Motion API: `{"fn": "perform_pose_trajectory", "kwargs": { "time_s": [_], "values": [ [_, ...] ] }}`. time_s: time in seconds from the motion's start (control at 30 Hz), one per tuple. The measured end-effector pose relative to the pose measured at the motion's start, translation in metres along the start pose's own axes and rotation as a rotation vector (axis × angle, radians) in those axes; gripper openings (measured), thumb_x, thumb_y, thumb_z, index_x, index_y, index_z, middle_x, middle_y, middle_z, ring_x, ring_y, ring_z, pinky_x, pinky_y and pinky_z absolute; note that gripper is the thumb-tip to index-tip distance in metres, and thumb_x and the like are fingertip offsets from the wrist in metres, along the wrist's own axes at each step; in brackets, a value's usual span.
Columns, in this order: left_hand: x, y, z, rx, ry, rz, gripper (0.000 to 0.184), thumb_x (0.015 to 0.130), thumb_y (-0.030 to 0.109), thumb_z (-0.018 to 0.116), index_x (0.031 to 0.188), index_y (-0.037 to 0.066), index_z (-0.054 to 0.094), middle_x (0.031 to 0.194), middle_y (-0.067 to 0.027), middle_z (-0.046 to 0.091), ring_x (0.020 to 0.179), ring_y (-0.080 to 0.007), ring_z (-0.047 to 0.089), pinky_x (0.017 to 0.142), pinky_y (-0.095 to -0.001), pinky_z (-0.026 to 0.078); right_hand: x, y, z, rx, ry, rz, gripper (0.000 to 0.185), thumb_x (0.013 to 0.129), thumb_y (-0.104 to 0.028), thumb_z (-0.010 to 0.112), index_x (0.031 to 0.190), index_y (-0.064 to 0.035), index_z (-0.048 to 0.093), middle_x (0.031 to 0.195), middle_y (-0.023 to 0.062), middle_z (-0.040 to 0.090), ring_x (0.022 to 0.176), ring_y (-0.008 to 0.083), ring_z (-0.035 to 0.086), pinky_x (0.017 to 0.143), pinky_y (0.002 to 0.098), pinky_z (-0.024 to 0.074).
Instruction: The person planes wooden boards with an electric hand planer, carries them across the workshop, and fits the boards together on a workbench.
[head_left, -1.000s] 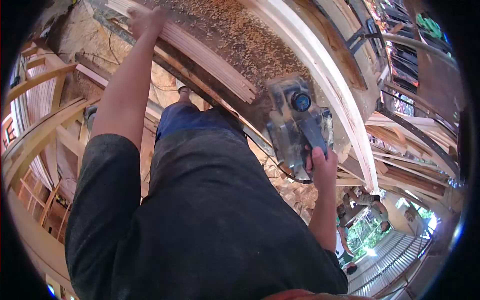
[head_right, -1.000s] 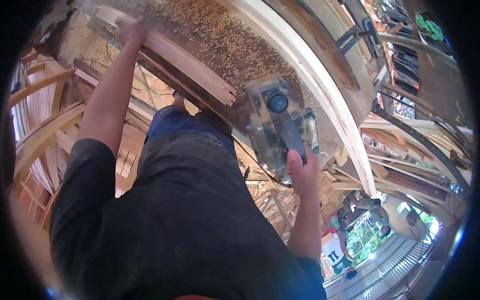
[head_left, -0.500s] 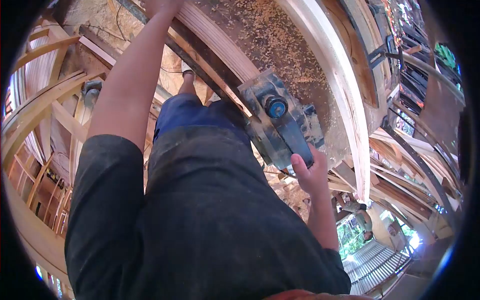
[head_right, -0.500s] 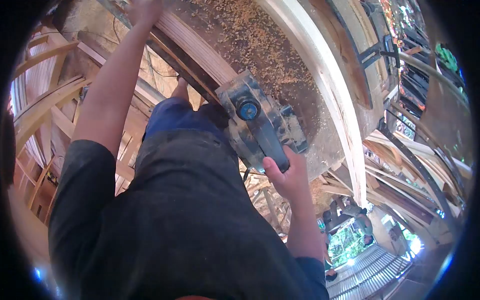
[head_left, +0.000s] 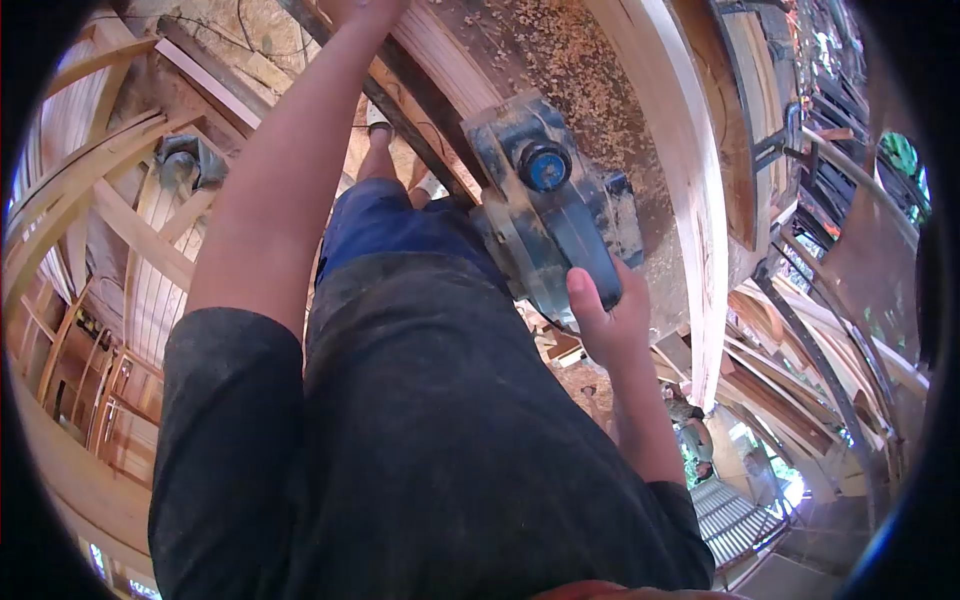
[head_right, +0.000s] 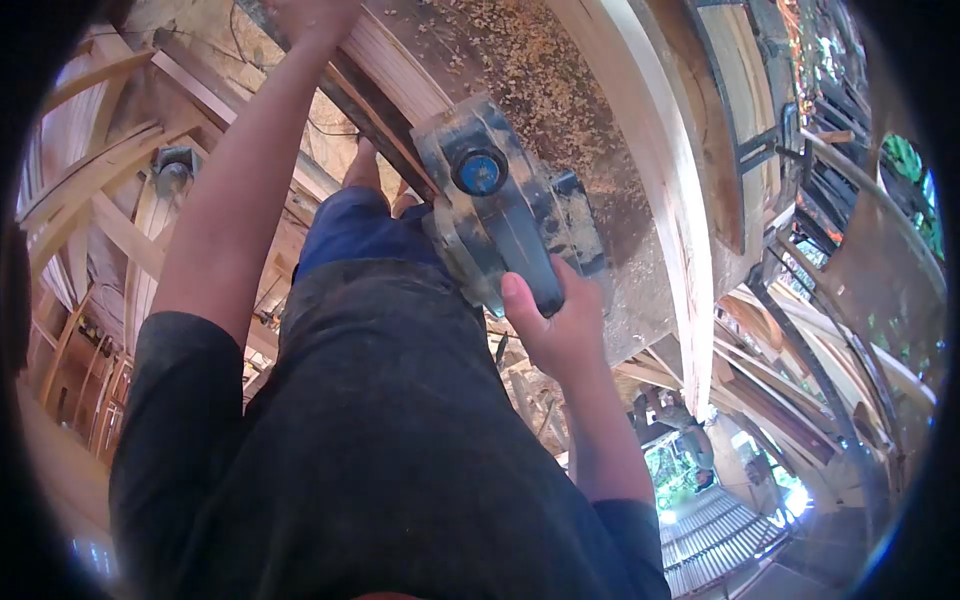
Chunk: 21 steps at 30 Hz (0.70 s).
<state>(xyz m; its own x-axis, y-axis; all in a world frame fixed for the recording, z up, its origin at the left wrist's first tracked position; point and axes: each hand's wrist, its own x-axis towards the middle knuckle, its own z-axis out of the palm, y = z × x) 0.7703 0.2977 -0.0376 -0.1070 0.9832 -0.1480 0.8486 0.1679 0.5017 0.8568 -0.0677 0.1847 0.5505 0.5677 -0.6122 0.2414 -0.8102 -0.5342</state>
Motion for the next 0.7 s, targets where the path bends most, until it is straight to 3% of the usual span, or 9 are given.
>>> {"fn": "perform_pose_trajectory", "kwargs": {
  "time_s": [0.07, 0.17, 0.43, 0.57, 0.7],
  "values": [
    [-0.006, 0.007, -0.007, 0.050, -0.041, -0.010, 0.095, 0.084, 0.040, 0.063, 0.162, 0.005, 0.024, 0.148, -0.0302, 0.043, 0.135, -0.0489, 0.047, 0.113, -0.0559, 0.039, 0.010, -0.017, 0.008, -0.003, 0.010, 0.004, 0.057, 0.087, -0.046, 0.076, 0.108, 0.0066, 0.070, 0.081, 0.0154, 0.072, 0.075, 0.0214, 0.071, 0.071, 0.0356, 0.0544],
    [0.003, -0.014, 0.029, 0.058, 0.154, 0.088, 0.094, 0.084, 0.037, 0.062, 0.161, 0.001, 0.023, 0.146, -0.0322, 0.041, 0.134, -0.0510, 0.045, 0.112, -0.0569, 0.039, 0.027, -0.038, 0.013, 0.051, -0.081, 0.071, 0.058, 0.087, -0.045, 0.075, 0.110, 0.0081, 0.069, 0.083, 0.0175, 0.073, 0.078, 0.0243, 0.073, 0.073, 0.0369, 0.0557],
    [0.004, -0.018, 0.016, -0.052, 0.057, 0.169, 0.091, 0.084, 0.033, 0.060, 0.159, -0.004, 0.024, 0.148, -0.0387, 0.036, 0.136, -0.0552, 0.040, 0.116, -0.0563, 0.034, 0.067, -0.094, 0.032, -0.042, -0.106, -0.032, 0.057, 0.087, -0.046, 0.074, 0.106, 0.0086, 0.070, 0.082, 0.0206, 0.073, 0.076, 0.0275, 0.073, 0.073, 0.0380, 0.0555],
    [0.005, -0.017, 0.012, -0.041, 0.053, 0.130, 0.091, 0.084, 0.034, 0.060, 0.158, -0.005, 0.022, 0.150, -0.0433, 0.031, 0.141, -0.0569, 0.035, 0.118, -0.0564, 0.032, 0.075, -0.100, 0.041, 0.002, -0.066, -0.062, 0.054, 0.089, -0.044, 0.074, 0.106, 0.0076, 0.070, 0.080, 0.0178, 0.073, 0.076, 0.0231, 0.072, 0.072, 0.0361, 0.0548],
    [0.056, -0.025, 0.009, 0.067, 0.201, 0.233, 0.094, 0.084, 0.037, 0.063, 0.160, -0.001, 0.022, 0.156, -0.0359, 0.033, 0.144, -0.0523, 0.035, 0.119, -0.0541, 0.033, 0.072, -0.107, 0.042, 0.094, -0.108, -0.024, 0.050, 0.090, -0.041, 0.074, 0.108, 0.0057, 0.069, 0.079, 0.0139, 0.072, 0.073, 0.0187, 0.070, 0.070, 0.0338, 0.0536]
  ]
}}
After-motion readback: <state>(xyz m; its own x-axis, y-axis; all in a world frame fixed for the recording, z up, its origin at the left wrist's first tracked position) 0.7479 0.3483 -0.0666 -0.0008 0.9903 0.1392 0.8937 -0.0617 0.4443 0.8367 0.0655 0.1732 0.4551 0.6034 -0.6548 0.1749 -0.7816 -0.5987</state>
